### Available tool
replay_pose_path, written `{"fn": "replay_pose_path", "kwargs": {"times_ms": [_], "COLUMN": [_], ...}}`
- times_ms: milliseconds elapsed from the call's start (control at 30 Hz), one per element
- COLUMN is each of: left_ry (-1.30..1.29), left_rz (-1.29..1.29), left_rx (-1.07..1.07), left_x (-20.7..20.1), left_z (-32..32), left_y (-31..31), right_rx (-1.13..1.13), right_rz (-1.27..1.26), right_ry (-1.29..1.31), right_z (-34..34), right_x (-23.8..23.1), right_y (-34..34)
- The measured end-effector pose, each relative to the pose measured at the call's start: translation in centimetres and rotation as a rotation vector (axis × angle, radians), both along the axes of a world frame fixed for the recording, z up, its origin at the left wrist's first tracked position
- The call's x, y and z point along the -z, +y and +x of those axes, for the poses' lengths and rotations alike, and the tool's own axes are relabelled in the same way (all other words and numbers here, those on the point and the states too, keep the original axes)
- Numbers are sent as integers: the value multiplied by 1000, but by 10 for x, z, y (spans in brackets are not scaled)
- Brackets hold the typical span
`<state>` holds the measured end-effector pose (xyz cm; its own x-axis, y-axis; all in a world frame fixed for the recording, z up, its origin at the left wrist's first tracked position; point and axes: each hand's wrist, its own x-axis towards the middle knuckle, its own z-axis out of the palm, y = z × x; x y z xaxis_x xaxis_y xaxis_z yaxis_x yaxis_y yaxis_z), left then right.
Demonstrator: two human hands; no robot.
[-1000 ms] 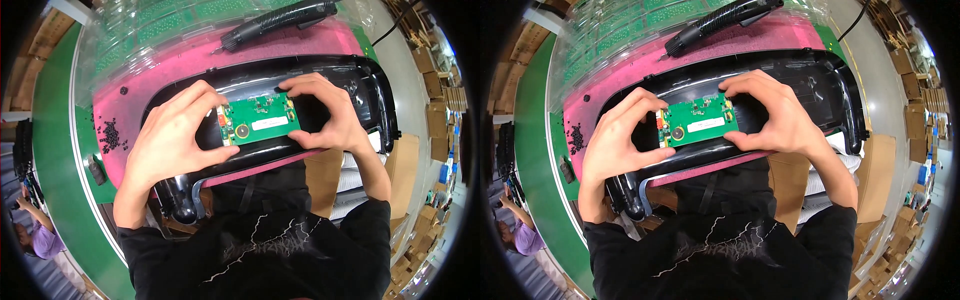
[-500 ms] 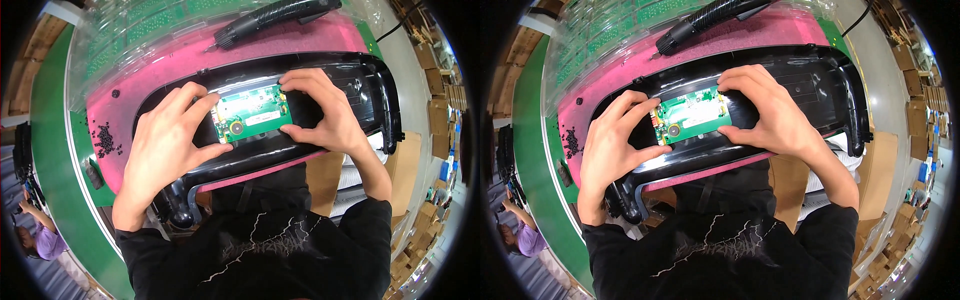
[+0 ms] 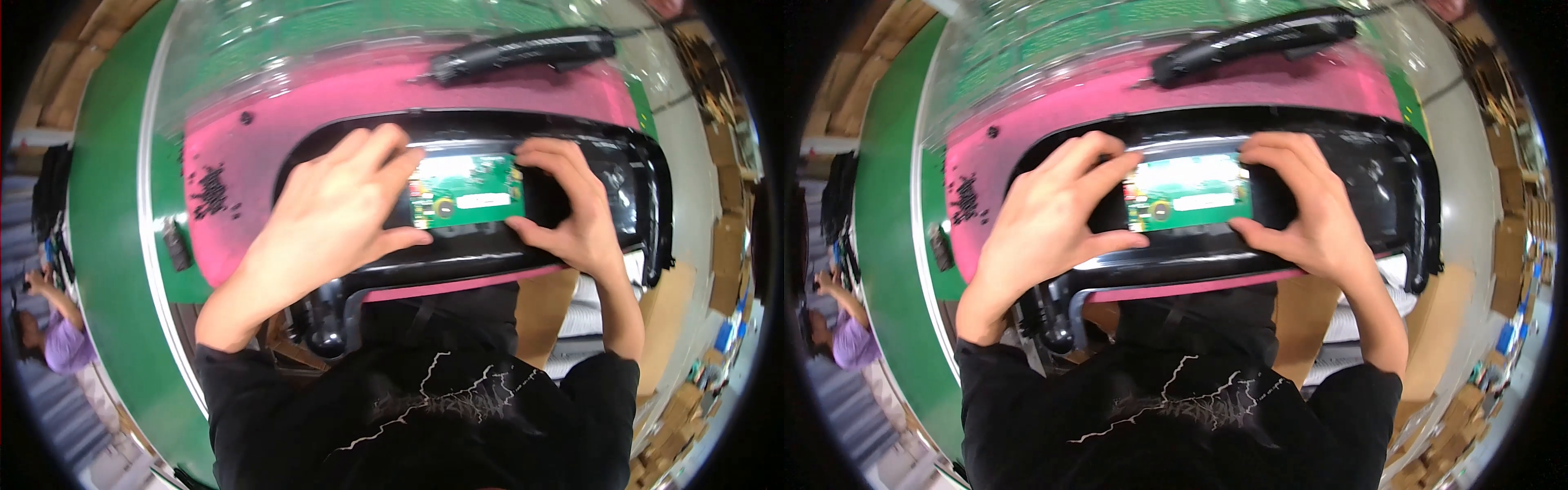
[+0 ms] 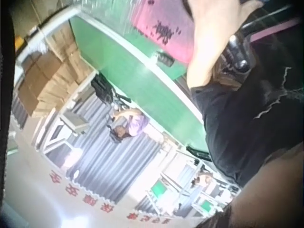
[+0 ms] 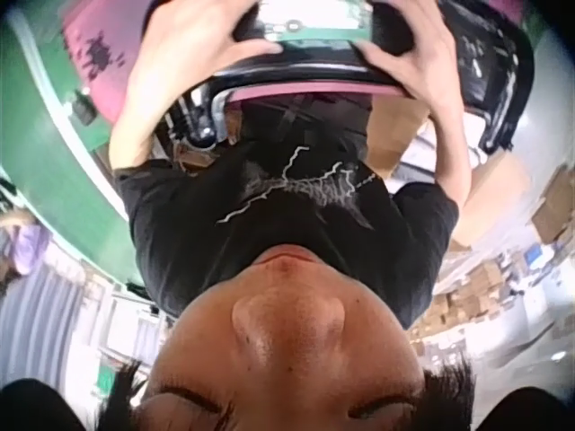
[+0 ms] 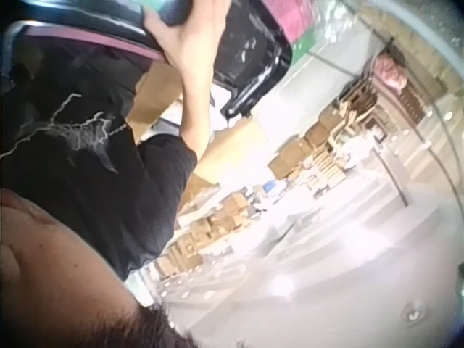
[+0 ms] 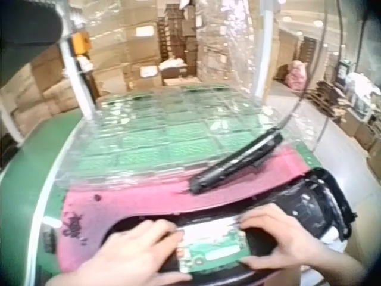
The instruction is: Assembling electronic circuit boards into black plastic housings using an electric screwdriver on a factory line.
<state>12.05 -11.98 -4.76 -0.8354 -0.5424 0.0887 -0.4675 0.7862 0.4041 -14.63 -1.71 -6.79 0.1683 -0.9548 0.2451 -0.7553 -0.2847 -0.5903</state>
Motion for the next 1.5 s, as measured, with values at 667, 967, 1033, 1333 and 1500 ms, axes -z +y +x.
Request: {"fn": "replay_pose_path", "kwargs": {"times_ms": [667,967,1033,1333,1500], "left_ry": [-31,121,179,597,596], "left_rz": [-165,-207,-184,187,298], "left_rx": [-664,-686,-675,-189,-59], "left_x": [8,15,11,-59,-63], "left_z": [138,131,127,43,-2], "left_y": [-13,-17,-20,-2,2], "right_rx": [339,155,99,-253,-380], "right_rz": [515,-27,-126,-159,-203], "right_ry": [-1152,-1395,-1378,-1730,-1770], "right_z": [-133,58,58,66,66], "right_x": [-34,-19,-28,-80,-95], "right_y": [-109,-140,-141,-68,-29]}}
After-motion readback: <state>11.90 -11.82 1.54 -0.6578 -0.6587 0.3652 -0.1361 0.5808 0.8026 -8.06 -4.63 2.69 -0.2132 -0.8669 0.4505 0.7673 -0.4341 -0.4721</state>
